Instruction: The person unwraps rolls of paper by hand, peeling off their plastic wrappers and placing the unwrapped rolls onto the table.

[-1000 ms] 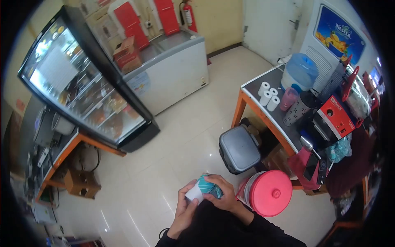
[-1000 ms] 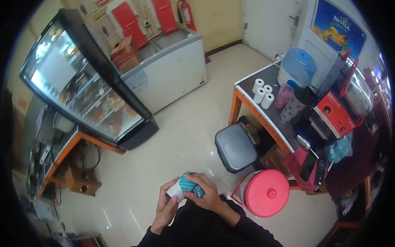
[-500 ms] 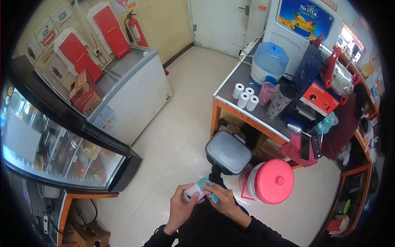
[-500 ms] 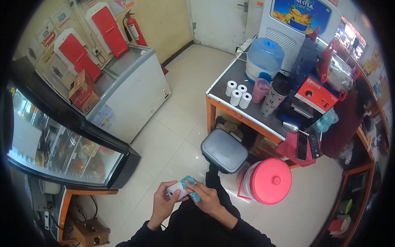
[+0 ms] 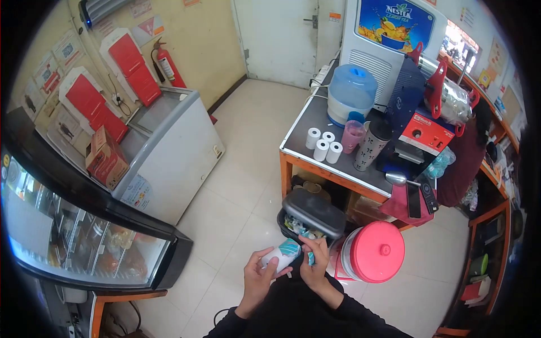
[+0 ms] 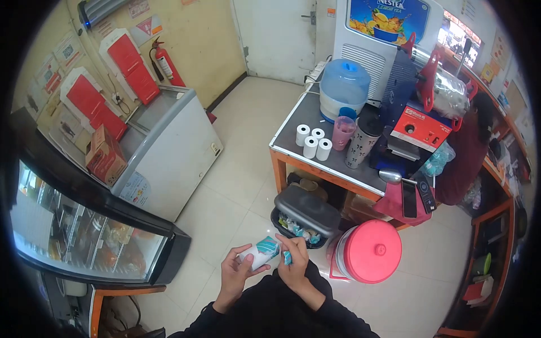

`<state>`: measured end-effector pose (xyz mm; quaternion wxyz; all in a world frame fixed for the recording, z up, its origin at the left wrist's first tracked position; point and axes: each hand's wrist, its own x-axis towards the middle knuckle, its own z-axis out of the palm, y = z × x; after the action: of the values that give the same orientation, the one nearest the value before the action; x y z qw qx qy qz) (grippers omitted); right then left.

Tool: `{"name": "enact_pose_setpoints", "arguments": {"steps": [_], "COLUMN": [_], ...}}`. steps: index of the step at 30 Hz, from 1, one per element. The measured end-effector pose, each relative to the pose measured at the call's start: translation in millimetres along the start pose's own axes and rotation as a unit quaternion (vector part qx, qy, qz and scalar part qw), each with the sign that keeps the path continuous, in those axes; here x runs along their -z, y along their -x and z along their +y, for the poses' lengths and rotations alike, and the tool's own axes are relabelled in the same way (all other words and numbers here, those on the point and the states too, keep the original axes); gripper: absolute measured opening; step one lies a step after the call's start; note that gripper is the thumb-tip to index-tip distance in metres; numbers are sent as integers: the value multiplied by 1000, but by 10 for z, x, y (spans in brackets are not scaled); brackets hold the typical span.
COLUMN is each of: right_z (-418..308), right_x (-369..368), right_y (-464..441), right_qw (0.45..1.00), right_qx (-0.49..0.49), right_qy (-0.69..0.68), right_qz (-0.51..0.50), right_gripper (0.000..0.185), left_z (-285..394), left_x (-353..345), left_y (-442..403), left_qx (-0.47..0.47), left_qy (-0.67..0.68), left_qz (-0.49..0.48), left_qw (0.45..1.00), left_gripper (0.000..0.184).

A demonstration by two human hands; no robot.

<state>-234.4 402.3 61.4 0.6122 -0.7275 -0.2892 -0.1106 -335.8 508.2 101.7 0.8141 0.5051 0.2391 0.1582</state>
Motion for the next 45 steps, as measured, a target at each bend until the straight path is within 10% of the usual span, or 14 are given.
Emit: {"name": "enact_pose_setpoints", "arguments": {"steps": [6, 13, 25, 32, 38, 45], "right_z": [-3, 98, 69, 555, 211, 378], "right_x": [265, 299, 418, 294, 295, 163], "right_y": [-196, -306, -330, -244, -352, -98], "right_qw": [978, 967, 977, 977, 979, 981], "right_qx": [90, 86, 34, -175, -100, -191], "right_qy": [20, -19, 52, -82, -57, -33], "right_qz": [-189, -241, -205, -85, -169, -30], "right_gripper": [53, 36, 37, 27, 39, 12], "left_z": [8, -15, 15, -15, 7, -99], "left_x": [-18, 29, -126, -40, -34, -96], "left_y": [-112, -153, -310, -351, -471, -450], "left_qx": [-4, 43, -33, -5, -131, -58], "left_qy": [-41, -48, -145, -157, -279, -286], "left_qz": [-24, -45, -81, -107, -155, -89], "left_qw": [999, 997, 986, 982, 939, 952], "left_gripper": [34, 34, 33, 35, 41, 47]}}
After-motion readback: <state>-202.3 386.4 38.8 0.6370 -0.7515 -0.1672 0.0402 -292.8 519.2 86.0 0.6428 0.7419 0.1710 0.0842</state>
